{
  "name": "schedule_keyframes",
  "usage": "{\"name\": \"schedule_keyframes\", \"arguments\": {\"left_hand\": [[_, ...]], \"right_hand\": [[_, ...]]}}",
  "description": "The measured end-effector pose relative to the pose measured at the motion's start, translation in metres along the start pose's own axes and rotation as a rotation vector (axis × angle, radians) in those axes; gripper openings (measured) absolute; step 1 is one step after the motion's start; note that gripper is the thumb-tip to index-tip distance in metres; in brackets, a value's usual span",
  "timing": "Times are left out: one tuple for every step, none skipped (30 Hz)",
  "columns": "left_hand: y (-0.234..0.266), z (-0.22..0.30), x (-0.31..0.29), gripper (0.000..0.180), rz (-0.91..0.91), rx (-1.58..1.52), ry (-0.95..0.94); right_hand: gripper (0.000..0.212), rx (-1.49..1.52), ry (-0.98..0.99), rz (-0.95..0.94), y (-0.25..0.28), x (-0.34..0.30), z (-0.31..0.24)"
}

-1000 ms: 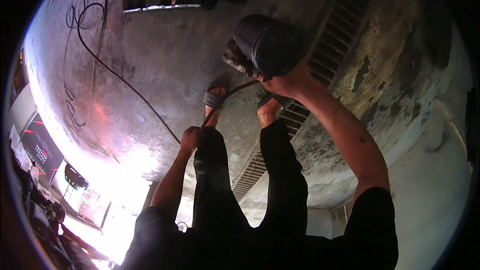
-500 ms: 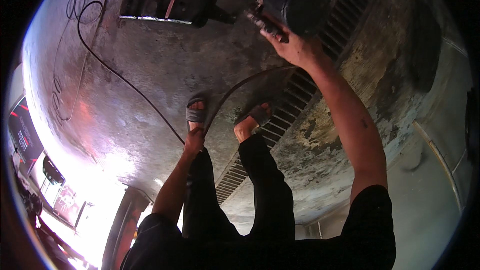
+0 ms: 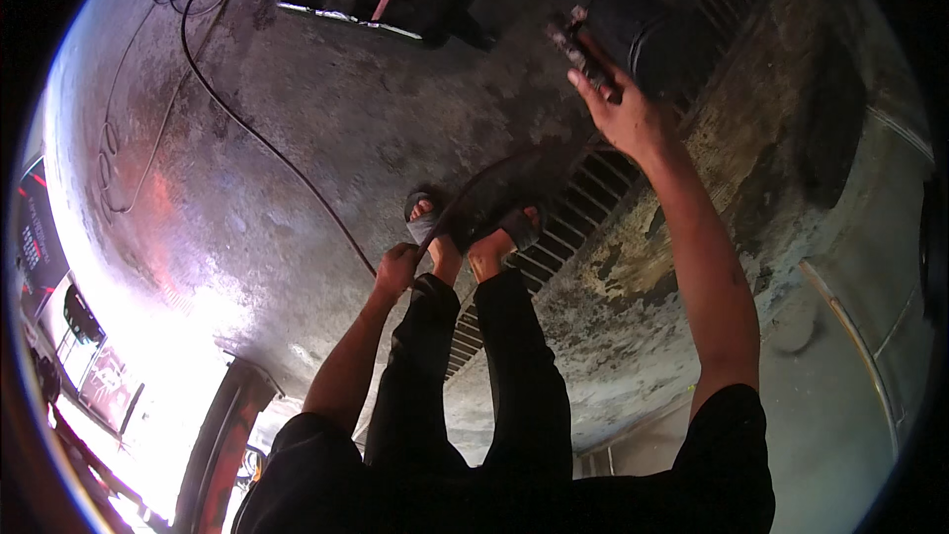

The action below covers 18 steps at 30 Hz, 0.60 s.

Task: The person uses a pneumatic air gun to blow dust and debris off a black plastic underbody panel on the floor, then moves to the underside of a raised car and sprays the undercarriage while holding a newspaper to catch falling debris.

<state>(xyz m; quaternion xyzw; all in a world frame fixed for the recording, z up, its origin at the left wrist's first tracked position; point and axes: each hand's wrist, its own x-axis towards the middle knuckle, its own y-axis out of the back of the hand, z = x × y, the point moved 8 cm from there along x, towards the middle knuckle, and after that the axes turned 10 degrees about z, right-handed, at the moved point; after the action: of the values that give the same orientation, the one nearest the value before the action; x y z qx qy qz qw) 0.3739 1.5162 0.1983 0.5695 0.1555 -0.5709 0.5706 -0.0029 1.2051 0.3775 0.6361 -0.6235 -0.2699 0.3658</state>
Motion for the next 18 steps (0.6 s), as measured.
{"name": "schedule_keyframes", "arguments": {"left_hand": [[0.005, -0.013, 0.001, 0.031, -0.028, -0.006, 0.104], [0.012, -0.014, 0.006, 0.031, -0.030, 0.063, 0.037], [0.023, -0.016, 0.011, 0.031, -0.032, 0.106, -0.038], [0.033, -0.020, 0.015, 0.031, -0.032, 0.188, -0.102], [0.046, -0.024, 0.017, 0.031, 0.012, 0.159, -0.135], [0.055, -0.031, 0.020, 0.031, 0.050, 0.209, -0.115], [0.064, -0.042, 0.023, 0.031, 0.041, 0.217, -0.029], [0.072, -0.045, 0.024, 0.032, 0.046, 0.218, -0.030], [0.080, -0.042, 0.025, 0.032, 0.061, 0.214, -0.075], [0.087, -0.043, 0.026, 0.032, 0.083, 0.243, -0.083], [0.091, -0.039, 0.027, 0.032, 0.080, 0.221, -0.109], [0.095, -0.035, 0.028, 0.032, 0.085, 0.206, -0.128], [0.094, -0.033, 0.027, 0.031, 0.095, 0.199, -0.130], [0.092, -0.029, 0.025, 0.031, 0.099, 0.184, -0.141], [0.090, -0.026, 0.024, 0.031, 0.108, 0.178, -0.141], [0.087, -0.020, 0.023, 0.031, 0.131, 0.178, -0.149], [0.080, -0.015, 0.023, 0.031, 0.113, 0.181, -0.124], [0.072, -0.010, 0.021, 0.031, 0.109, 0.162, -0.104]], "right_hand": [[0.049, -0.013, 0.116, 0.052, 0.000, -0.005, -0.017], [0.048, -0.026, 0.231, 0.097, 0.002, -0.010, -0.032], [0.047, 0.037, 0.086, -0.075, -0.008, -0.021, -0.029], [0.047, 0.011, 0.084, -0.105, -0.014, -0.027, -0.038], [0.047, -0.006, 0.086, -0.124, -0.019, -0.035, -0.046], [0.048, -0.050, 0.075, -0.151, -0.025, -0.041, -0.053], [0.048, 0.020, 0.115, -0.128, -0.026, -0.046, -0.065], [0.048, 0.018, 0.179, -0.112, -0.027, -0.051, -0.075], [0.047, 0.014, 0.218, -0.106, -0.030, -0.055, -0.082], [0.047, 0.019, 0.239, -0.103, -0.032, -0.058, -0.087], [0.045, -0.003, 0.275, -0.098, -0.035, -0.059, -0.090], [0.046, -0.026, 0.312, -0.086, -0.037, -0.059, -0.091], [0.046, -0.032, 0.331, -0.075, -0.038, -0.059, -0.089], [0.046, -0.035, 0.344, -0.070, -0.039, -0.057, -0.086], [0.047, -0.046, 0.326, -0.071, -0.040, -0.053, -0.079], [0.047, -0.056, 0.305, -0.077, -0.043, -0.046, -0.070], [0.048, -0.065, 0.287, -0.080, -0.043, -0.039, -0.061], [0.049, -0.067, 0.219, -0.136, -0.045, -0.033, -0.047]]}}
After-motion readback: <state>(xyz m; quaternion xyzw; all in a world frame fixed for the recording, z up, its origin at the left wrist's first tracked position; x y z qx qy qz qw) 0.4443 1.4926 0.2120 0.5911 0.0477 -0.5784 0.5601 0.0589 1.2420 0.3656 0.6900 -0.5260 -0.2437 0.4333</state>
